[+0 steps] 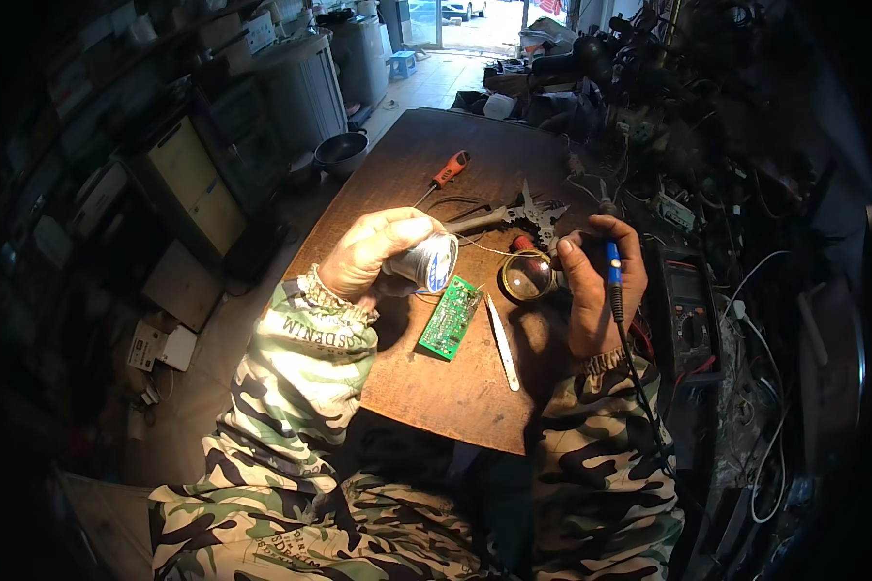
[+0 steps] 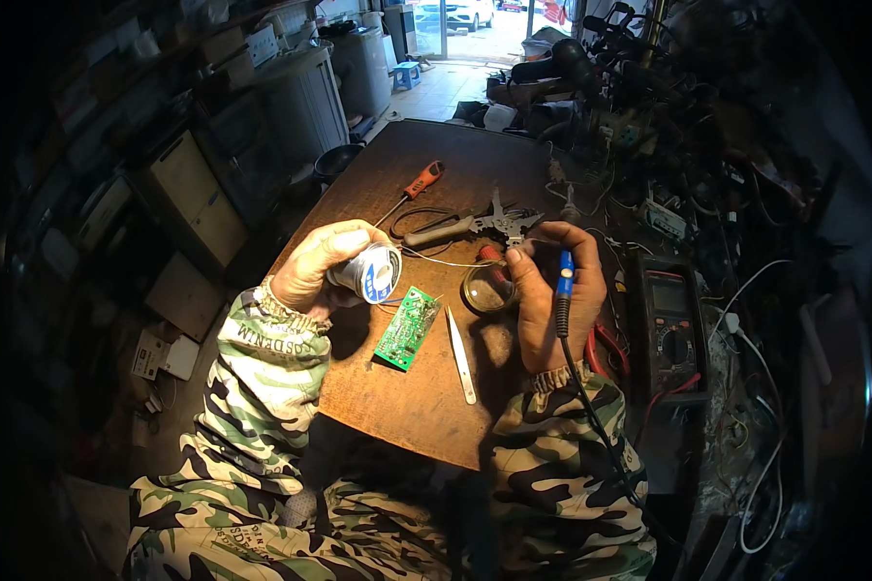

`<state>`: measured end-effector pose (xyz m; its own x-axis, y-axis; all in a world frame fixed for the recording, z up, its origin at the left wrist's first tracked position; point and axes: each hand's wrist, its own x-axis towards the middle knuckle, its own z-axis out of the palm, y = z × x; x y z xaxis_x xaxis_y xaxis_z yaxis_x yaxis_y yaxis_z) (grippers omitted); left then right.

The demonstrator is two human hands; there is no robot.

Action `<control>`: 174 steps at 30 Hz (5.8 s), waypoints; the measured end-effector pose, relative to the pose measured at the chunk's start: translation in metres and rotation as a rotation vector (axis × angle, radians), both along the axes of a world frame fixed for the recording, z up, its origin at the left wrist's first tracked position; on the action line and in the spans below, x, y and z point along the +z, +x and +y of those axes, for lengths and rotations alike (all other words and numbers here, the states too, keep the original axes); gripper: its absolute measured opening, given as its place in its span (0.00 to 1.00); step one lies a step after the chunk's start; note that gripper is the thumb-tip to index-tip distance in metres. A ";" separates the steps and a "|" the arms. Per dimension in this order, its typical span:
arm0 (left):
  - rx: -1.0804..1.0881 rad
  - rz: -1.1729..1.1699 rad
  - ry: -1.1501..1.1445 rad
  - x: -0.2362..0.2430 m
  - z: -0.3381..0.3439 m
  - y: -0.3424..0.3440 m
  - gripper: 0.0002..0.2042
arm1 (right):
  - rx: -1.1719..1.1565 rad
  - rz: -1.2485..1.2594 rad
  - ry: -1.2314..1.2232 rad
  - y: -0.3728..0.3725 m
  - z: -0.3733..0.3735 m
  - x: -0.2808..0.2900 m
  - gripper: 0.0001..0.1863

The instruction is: The person solders a green circuit board using a soldering iron and solder wire. They hold the board with one hand and apply solder to specific points while using a magnifying glass for close inspection. The person also uses tweezers to adjust components on the board.

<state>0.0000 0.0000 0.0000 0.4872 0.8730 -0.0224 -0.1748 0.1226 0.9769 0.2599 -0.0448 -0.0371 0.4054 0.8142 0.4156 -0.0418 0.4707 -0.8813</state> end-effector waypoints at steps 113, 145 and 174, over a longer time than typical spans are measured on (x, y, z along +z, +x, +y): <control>-0.044 0.768 0.474 0.012 0.003 0.015 0.08 | 0.200 0.167 -0.433 0.022 -0.042 -0.027 0.16; -0.161 0.530 0.804 -0.005 0.004 0.018 0.06 | 0.256 -0.112 -0.205 -0.020 -0.040 -0.019 0.19; -0.126 0.500 0.407 0.003 0.007 0.009 0.03 | 0.274 0.244 -0.249 -0.010 -0.048 -0.005 0.27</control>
<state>0.0086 0.0070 0.0026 0.6026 0.7966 0.0473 0.3037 -0.2837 0.9095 0.2498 -0.0924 -0.0422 0.2228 0.9684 0.1121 -0.3565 0.1880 -0.9152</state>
